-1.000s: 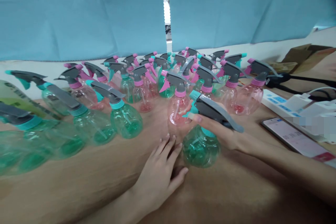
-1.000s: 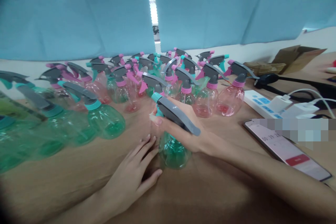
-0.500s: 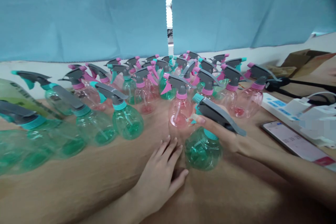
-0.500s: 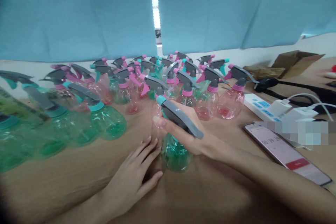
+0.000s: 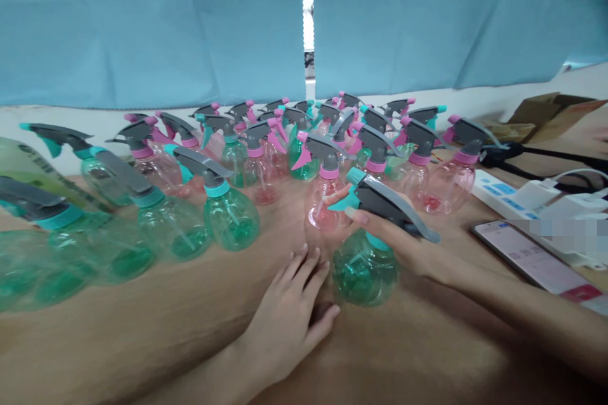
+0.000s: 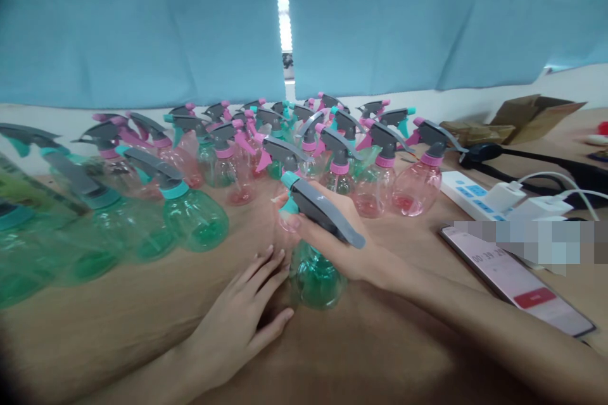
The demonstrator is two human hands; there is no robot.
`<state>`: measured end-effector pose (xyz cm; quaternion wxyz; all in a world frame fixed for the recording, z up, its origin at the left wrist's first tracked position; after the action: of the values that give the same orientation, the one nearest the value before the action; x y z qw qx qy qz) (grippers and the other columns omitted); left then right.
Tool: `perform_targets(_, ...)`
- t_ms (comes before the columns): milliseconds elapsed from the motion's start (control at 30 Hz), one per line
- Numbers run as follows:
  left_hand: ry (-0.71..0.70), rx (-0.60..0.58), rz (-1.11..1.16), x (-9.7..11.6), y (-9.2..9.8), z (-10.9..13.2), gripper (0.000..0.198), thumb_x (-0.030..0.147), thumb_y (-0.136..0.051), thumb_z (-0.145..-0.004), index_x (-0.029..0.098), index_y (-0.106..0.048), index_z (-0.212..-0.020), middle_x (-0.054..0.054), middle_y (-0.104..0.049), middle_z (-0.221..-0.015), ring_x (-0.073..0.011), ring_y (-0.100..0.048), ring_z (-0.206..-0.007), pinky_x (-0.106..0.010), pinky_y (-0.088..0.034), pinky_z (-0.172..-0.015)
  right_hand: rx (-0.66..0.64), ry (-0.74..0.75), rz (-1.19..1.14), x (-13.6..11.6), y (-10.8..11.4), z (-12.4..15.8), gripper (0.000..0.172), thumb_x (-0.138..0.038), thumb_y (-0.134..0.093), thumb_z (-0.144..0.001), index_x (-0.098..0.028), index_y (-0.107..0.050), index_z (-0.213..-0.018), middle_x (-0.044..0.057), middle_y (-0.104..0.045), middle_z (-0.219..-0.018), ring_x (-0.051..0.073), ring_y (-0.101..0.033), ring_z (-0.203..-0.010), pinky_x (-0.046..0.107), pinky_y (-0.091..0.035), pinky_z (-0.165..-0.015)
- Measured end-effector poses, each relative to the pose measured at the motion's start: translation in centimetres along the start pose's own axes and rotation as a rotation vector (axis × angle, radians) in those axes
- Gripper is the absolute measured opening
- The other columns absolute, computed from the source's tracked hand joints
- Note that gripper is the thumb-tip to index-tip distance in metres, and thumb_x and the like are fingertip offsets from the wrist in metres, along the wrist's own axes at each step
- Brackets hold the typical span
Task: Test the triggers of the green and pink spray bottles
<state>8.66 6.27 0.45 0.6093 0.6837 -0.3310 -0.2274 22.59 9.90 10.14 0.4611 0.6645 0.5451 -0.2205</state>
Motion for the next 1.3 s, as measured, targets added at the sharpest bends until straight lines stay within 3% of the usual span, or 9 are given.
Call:
perform_targets(500, 0.002, -0.028, -0.020, 0.1, 0.0, -0.1, 0.052, 0.040, -0.055, -0.093, 0.011, -0.048, -0.136, -0.015, -0.041, -0.147, -0.0327, -0.033, -0.136, -0.051, -0.033, -0.108, 0.003, -0.009, -0.012, 0.1, 0.1, 0.0, 0.010, -0.033, -0.057, -0.088, -0.025, -0.054, -0.084, -0.003, -0.049, -0.070, 0.014, -0.048, -0.063, 0.027, -0.041, -0.057)
perform_targets(900, 0.005, -0.005, 0.014, 0.0, 0.1, 0.0, 0.055, 0.041, -0.054, -0.094, 0.011, -0.045, -0.139, -0.014, -0.040, -0.147, -0.0321, -0.033, -0.137, -0.050, -0.032, -0.109, -0.024, -0.008, -0.079, 0.3, -0.3, 0.0, 0.018, -0.034, -0.055, -0.090, -0.029, -0.061, -0.106, -0.003, -0.054, -0.073, 0.014, -0.052, -0.067, 0.026, -0.043, -0.061)
perform_targets(1300, -0.004, 0.001, 0.014, 0.1, 0.1, 0.0, 0.056, 0.040, -0.054, -0.094, 0.010, -0.043, -0.139, -0.015, -0.040, -0.147, -0.0323, -0.032, -0.137, -0.050, -0.031, -0.109, -0.046, -0.012, -0.051, -0.2, -0.2, 0.0, 0.017, -0.035, -0.055, -0.090, -0.029, -0.060, -0.105, -0.003, -0.054, -0.076, 0.014, -0.052, -0.068, 0.028, -0.042, -0.063)
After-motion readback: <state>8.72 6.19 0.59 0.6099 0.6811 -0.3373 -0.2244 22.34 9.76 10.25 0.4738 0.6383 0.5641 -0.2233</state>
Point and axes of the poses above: each hand's wrist, its own z-axis away from the middle knuckle, its own y-axis out of the back of the hand, x = y × z, the point moved 8 cm from there along -z, towards the middle knuckle
